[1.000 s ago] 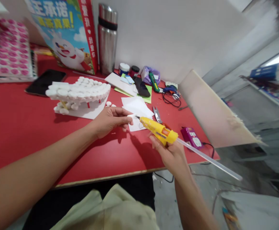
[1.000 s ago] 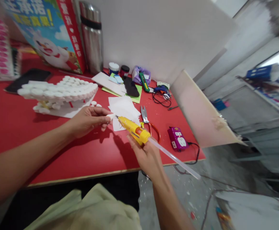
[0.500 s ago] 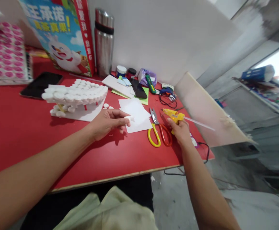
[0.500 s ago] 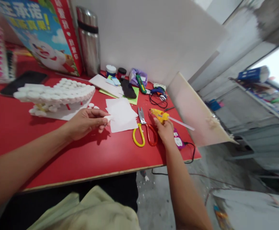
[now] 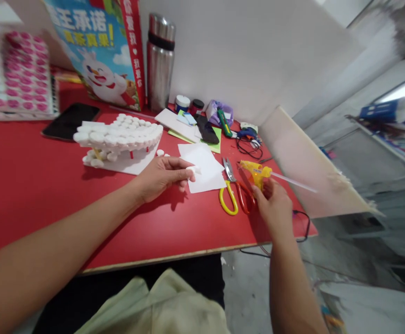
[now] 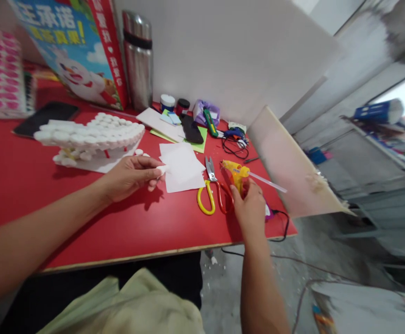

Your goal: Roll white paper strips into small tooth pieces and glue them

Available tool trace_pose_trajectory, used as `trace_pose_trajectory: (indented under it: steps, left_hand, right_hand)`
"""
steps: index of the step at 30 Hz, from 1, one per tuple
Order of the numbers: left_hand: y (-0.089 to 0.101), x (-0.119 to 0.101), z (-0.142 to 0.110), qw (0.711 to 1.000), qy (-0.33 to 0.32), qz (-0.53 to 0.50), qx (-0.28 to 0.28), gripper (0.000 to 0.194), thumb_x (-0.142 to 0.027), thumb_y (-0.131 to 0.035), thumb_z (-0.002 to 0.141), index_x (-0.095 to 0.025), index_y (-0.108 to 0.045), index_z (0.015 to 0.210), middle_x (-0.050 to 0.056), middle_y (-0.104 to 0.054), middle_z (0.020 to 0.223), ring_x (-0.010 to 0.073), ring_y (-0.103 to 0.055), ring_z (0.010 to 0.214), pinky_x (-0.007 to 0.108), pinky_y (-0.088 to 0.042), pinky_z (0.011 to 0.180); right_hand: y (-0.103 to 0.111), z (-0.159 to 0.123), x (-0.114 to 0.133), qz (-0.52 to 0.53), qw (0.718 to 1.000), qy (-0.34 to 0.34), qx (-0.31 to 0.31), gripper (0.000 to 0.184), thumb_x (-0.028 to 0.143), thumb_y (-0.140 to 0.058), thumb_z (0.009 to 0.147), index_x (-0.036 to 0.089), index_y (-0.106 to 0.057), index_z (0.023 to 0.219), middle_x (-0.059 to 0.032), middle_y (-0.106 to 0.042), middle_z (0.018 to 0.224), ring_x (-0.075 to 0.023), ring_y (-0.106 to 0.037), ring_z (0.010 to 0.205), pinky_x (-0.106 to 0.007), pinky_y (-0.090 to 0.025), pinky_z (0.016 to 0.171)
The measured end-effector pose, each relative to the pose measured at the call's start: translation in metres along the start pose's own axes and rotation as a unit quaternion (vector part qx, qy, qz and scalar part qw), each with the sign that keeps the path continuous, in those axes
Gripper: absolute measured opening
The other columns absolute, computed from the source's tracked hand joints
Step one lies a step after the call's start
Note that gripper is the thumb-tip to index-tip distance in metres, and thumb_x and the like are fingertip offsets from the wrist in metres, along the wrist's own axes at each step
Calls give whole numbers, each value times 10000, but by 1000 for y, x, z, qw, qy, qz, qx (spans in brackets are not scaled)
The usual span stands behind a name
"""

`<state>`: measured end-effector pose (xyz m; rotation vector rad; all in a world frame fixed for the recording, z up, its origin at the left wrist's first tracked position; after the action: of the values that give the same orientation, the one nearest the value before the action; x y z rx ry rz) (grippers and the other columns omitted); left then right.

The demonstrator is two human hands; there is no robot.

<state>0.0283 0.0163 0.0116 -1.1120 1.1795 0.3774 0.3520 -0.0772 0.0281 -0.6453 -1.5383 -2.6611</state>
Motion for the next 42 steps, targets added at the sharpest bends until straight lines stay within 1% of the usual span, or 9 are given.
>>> trace_pose_trajectory:
  steps: [2,4,6,8,10,13,17,29,42]
  left_hand:
    - [-1,-1,0,1000,1,-6,-3,291,-307,-975,665,-134,-823,844,41,-756,728,77,-607,531,188,-553,506]
    - [-1,-1,1,1000,6,-8,-5,308,-320,-978,652,-131,-817,835,45,-757,730,75,-594,527,192,-543,502]
    - [-1,0,1,1000,10,-2,-9,317,-329,-974,653,-131,-812,839,46,-757,735,76,-588,522,200,-537,502]
    - [0,1,1,1000,9,8,-14,311,-333,-969,661,-131,-806,833,44,-755,735,77,-589,523,203,-537,509]
    - [2,0,1,1000,0,14,-20,305,-332,-971,664,-133,-800,819,37,-748,723,77,-593,530,199,-537,516]
    - [4,-2,1,999,-9,16,-33,312,-329,-981,654,-140,-800,824,22,-732,692,84,-600,528,203,-545,518]
    - [8,-2,2,998,-26,37,-43,294,-325,-966,688,-147,-803,856,17,-728,681,97,-626,540,214,-565,548]
    - [6,-7,-3,988,-85,112,-61,289,-362,-928,745,-157,-769,873,8,-717,694,116,-649,548,220,-562,520]
    - [3,-13,-5,978,-122,155,-74,352,-394,-949,683,-151,-746,835,19,-738,729,116,-641,565,231,-543,559]
  right_hand:
    - [21,-21,22,-34,996,29,-78,491,491,-605,936,104,-703,1222,-216,-754,1108,-343,-699,1031,-517,-545,927]
    - [33,-36,52,29,992,53,-112,339,420,-623,962,143,-752,1110,-169,-774,1016,-297,-724,953,-475,-566,912]
    - [26,-37,85,182,981,58,-27,271,389,-686,947,177,-773,1091,-136,-783,1054,-244,-739,905,-408,-600,848]
    - [1,-29,115,356,926,17,127,275,390,-701,943,203,-778,1130,-97,-789,1029,-197,-739,793,-367,-618,750]
    - [-26,-15,138,490,842,-28,223,286,415,-712,929,217,-789,1120,-72,-782,999,-177,-731,770,-348,-622,708]
    - [-58,4,157,589,761,-54,266,235,421,-757,877,222,-830,980,-40,-747,915,-140,-679,724,-297,-591,642]
    - [-74,7,164,650,714,-41,257,235,429,-747,888,217,-845,911,-25,-716,796,-126,-635,674,-292,-559,636]
    - [-71,-9,165,651,727,47,211,215,360,-659,1000,267,-840,1071,-21,-742,869,-149,-688,761,-330,-587,718]
    - [-63,-11,166,598,778,73,179,195,291,-671,937,268,-826,1053,-27,-732,913,-158,-669,766,-339,-601,699]
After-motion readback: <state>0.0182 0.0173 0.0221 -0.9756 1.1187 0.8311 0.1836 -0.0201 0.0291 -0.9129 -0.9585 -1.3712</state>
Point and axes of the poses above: each hand's wrist, its own z-axis towards the middle knuckle, its own y-axis out of the back of the hand, x = y × z, the point moved 4 cm from there along z, towards the middle knuckle
